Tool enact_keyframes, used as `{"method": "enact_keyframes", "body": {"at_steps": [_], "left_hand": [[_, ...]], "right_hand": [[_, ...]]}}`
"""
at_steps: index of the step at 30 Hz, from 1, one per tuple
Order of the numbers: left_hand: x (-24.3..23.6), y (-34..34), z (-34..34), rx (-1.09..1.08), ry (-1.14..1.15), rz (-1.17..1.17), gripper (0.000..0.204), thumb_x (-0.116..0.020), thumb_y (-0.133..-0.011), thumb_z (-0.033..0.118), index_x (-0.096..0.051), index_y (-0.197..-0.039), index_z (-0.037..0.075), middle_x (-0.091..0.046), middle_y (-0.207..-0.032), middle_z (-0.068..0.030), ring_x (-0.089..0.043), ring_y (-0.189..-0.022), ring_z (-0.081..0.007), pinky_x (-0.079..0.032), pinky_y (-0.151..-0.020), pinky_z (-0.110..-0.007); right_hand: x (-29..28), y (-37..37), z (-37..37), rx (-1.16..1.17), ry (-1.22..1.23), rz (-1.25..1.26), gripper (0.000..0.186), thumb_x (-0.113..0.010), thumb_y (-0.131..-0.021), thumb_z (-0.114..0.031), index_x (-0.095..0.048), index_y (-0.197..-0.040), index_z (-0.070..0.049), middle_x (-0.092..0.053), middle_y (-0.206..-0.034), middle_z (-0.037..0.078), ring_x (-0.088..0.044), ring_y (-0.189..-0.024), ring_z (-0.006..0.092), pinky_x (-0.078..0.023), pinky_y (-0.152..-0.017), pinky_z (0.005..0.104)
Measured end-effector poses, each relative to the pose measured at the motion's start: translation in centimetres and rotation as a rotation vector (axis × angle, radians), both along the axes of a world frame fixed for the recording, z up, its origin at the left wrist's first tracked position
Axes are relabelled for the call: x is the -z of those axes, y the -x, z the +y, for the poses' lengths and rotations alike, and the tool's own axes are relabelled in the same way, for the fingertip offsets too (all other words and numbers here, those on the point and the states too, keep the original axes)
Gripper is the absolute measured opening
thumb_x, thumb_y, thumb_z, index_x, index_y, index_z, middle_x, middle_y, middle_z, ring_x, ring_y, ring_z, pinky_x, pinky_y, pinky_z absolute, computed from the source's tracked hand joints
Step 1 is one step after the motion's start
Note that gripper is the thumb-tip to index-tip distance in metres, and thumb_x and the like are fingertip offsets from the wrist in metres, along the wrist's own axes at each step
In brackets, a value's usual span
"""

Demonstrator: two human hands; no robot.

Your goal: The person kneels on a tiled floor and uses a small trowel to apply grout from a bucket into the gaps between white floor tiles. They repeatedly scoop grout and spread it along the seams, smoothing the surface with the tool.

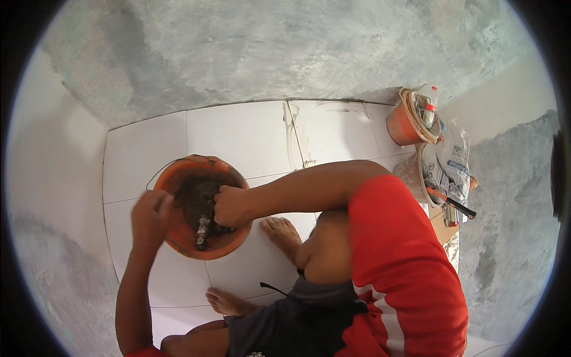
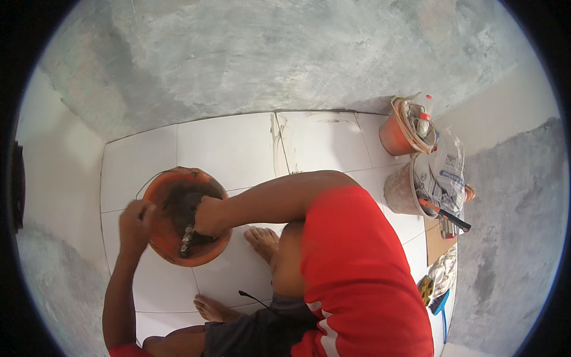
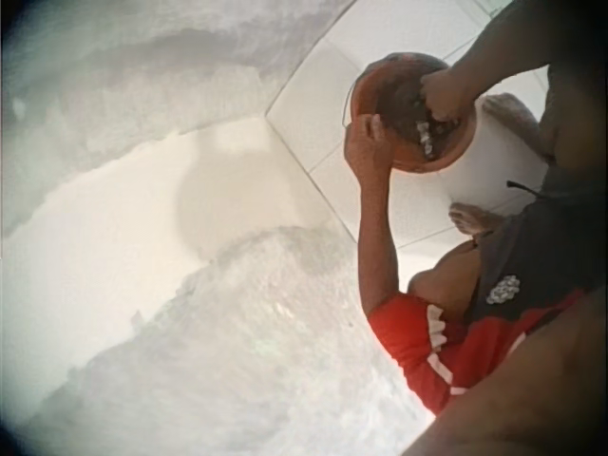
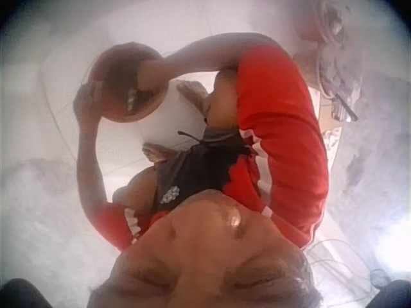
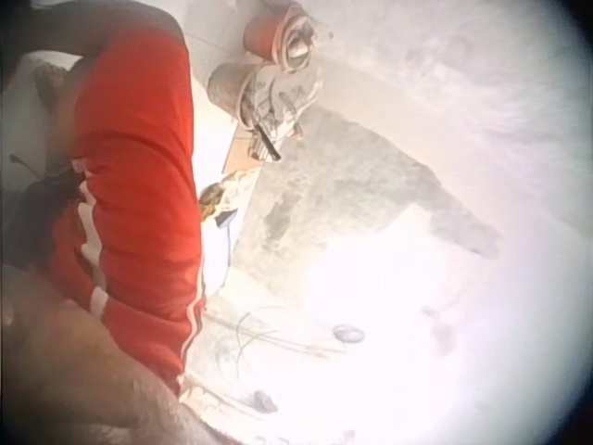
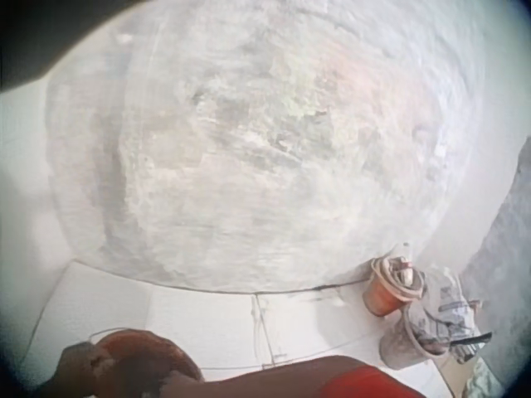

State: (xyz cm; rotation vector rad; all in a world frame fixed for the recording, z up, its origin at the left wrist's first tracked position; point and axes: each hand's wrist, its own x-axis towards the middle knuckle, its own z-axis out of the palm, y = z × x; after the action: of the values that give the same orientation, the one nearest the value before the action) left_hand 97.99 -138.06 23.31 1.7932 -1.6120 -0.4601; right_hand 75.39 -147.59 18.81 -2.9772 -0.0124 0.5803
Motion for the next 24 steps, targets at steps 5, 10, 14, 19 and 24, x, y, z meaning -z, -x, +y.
{"method": "enact_keyframes", "body": {"at_steps": [5, 10, 14, 19, 24], "left_hand": [[1.1, 5.0, -0.8, 0.379, -0.450, -0.383, 0.018, -0.066, -0.088, 0.019, -0.072, -0.093, 0.004, -0.071, -0.092, -0.0174, -0.069, -0.086, -0.0370, -0.054, -0.080, -0.048], [1.6, 6.9, -1.1, 0.503, -0.542, -0.373, 0.027, -0.062, -0.088, 0.029, -0.076, -0.083, 0.006, -0.073, -0.083, -0.0192, -0.072, -0.079, -0.0365, -0.056, -0.076, -0.049], [1.5, 7.3, -1.9, 0.412, -0.784, -0.426, 0.026, -0.067, -0.084, 0.031, -0.077, -0.089, 0.007, -0.075, -0.088, -0.0172, -0.074, -0.086, -0.0348, -0.058, -0.079, -0.046], [0.9, 7.0, -2.1, 0.414, -1.061, -0.495, 0.026, -0.072, -0.080, 0.027, -0.078, -0.095, 0.007, -0.075, -0.096, -0.0160, -0.074, -0.093, -0.0327, -0.059, -0.080, -0.043], [-0.5, 6.7, -5.2, 0.362, -1.158, -0.520, 0.022, -0.072, -0.079, 0.020, -0.077, -0.094, 0.005, -0.075, -0.094, -0.0156, -0.074, -0.091, -0.0300, -0.059, -0.080, -0.042]], "right_hand": [[1.9, -0.7, -0.1, -0.022, -0.029, 0.039, 0.017, -0.064, -0.084, -0.026, -0.079, -0.086, -0.018, -0.076, -0.091, 0.004, -0.069, -0.100, 0.0266, -0.050, -0.085, 0.0432], [1.7, -0.8, -0.6, -0.053, -0.062, 0.013, 0.020, -0.062, -0.084, -0.028, -0.079, -0.087, -0.019, -0.076, -0.094, 0.008, -0.070, -0.100, 0.0268, -0.052, -0.088, 0.0454], [0.3, -1.3, -2.4, -0.098, -0.164, -0.008, 0.019, -0.063, -0.086, -0.021, -0.079, -0.091, -0.012, -0.076, -0.093, 0.013, -0.074, -0.089, 0.0301, -0.058, -0.080, 0.0459], [-1.6, -2.5, -5.1, -0.048, -0.239, 0.025, 0.011, -0.065, -0.077, -0.008, -0.076, -0.081, -0.005, -0.075, -0.088, 0.016, -0.073, -0.087, 0.0335, -0.059, -0.075, 0.0448], [-2.6, -3.7, -6.5, -0.003, -0.361, 0.105, 0.015, -0.062, -0.080, -0.006, -0.075, -0.086, -0.003, -0.074, -0.091, 0.019, -0.072, -0.089, 0.0355, -0.058, -0.076, 0.0461]]}}
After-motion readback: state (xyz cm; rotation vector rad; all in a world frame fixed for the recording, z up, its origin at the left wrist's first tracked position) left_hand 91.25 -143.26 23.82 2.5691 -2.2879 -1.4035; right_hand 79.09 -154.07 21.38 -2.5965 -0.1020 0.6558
